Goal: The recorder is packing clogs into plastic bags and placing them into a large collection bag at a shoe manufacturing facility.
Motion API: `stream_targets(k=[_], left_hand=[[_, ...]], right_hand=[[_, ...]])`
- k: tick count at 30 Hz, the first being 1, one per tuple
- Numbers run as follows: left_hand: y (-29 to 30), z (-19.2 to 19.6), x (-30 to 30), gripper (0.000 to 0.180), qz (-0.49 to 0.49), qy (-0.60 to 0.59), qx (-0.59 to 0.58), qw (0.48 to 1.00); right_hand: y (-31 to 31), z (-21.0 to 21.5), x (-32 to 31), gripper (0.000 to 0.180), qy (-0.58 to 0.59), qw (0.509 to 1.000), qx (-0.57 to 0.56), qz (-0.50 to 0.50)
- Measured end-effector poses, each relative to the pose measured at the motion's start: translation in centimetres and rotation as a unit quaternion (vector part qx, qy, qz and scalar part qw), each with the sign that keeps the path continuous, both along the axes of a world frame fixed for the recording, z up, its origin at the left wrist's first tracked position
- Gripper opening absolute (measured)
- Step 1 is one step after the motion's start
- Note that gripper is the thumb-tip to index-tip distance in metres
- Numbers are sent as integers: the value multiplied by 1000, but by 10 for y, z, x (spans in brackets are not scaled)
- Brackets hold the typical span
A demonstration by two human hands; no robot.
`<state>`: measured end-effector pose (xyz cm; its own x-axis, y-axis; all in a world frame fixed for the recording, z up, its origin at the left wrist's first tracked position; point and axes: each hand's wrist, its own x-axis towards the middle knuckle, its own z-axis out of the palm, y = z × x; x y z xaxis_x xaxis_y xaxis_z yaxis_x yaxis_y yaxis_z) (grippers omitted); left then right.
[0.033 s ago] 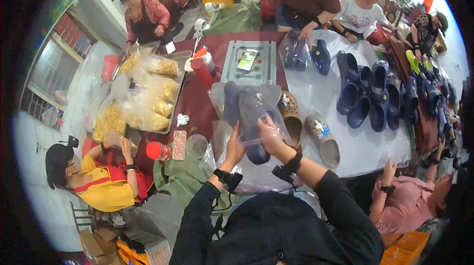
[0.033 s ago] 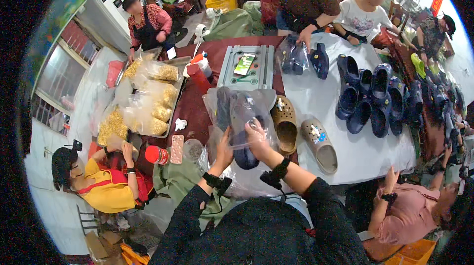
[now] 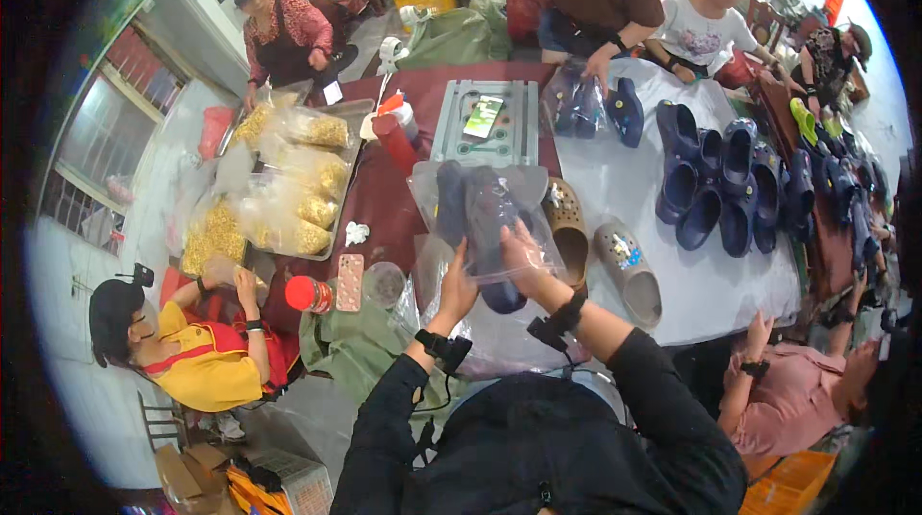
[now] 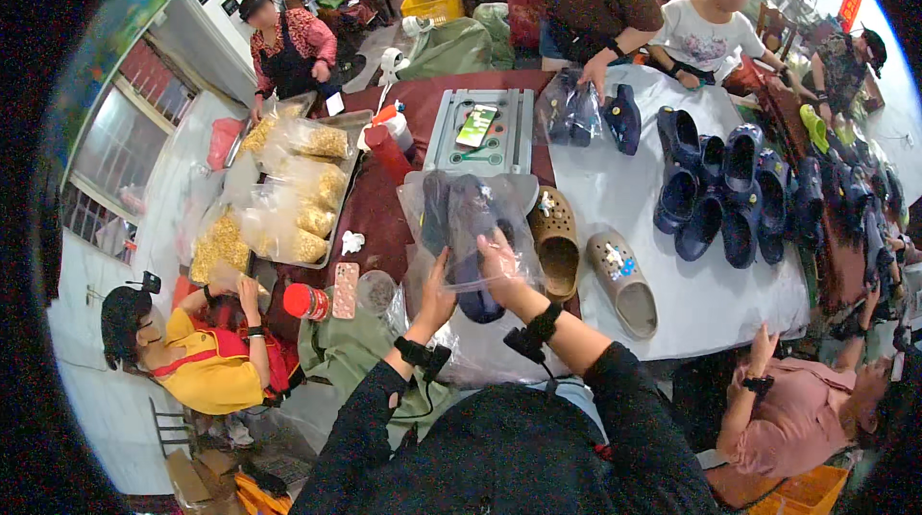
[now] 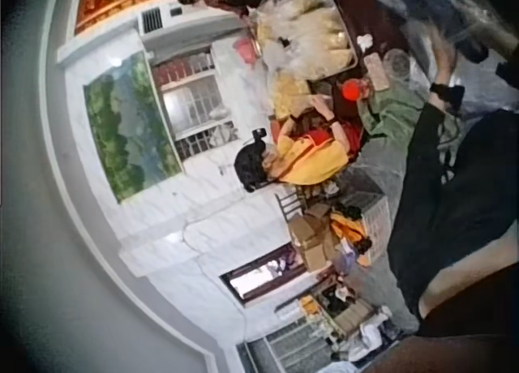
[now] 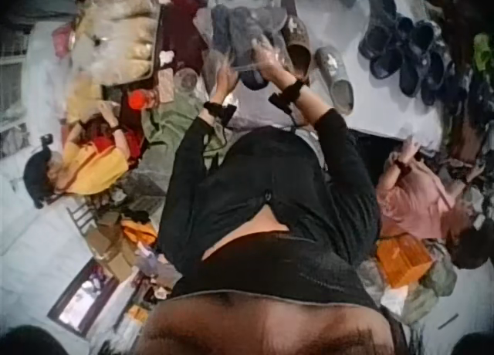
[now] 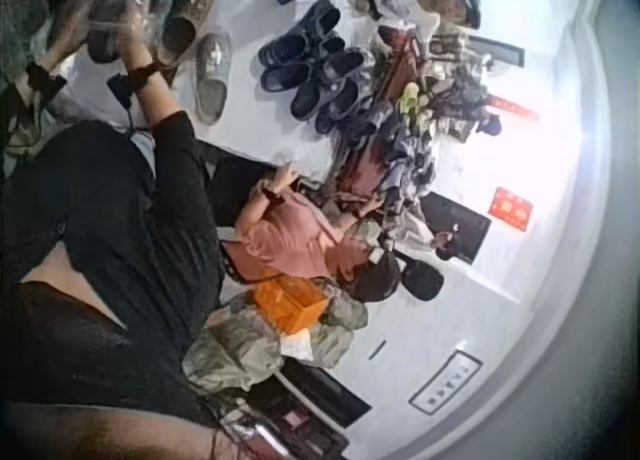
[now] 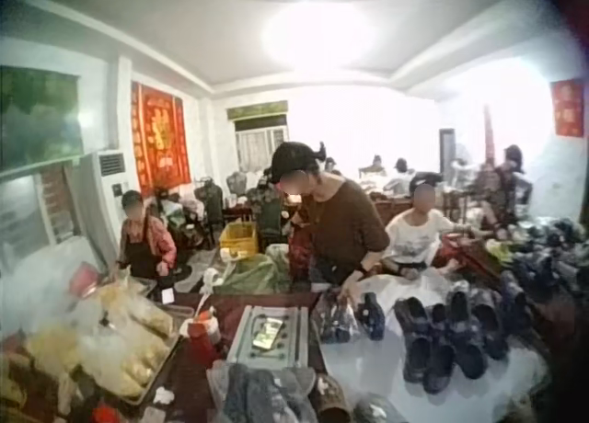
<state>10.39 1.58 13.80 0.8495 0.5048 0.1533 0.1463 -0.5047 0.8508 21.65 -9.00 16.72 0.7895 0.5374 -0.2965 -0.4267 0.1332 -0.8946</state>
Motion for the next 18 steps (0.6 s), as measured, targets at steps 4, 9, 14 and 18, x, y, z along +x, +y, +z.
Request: stream_targets(k=[4, 9, 14, 18], left_hand=[[-1, 3, -5, 68, -16, -24, -149, 988], [0, 34, -3, 59, 56, -37, -207, 976], [13, 46, -1, 47, 118, -100, -202, 967], [13, 56, 12, 38, 134, -86, -168, 973]], right_hand=[[-2, -57, 37, 62, -178, 981, -15, 78], [-32, 16, -2, 73, -450, 861, -127, 198], [-83, 29, 0, 99, -708, 559, -352, 250], [-88, -8, 57, 39, -805, 445, -374, 120]])
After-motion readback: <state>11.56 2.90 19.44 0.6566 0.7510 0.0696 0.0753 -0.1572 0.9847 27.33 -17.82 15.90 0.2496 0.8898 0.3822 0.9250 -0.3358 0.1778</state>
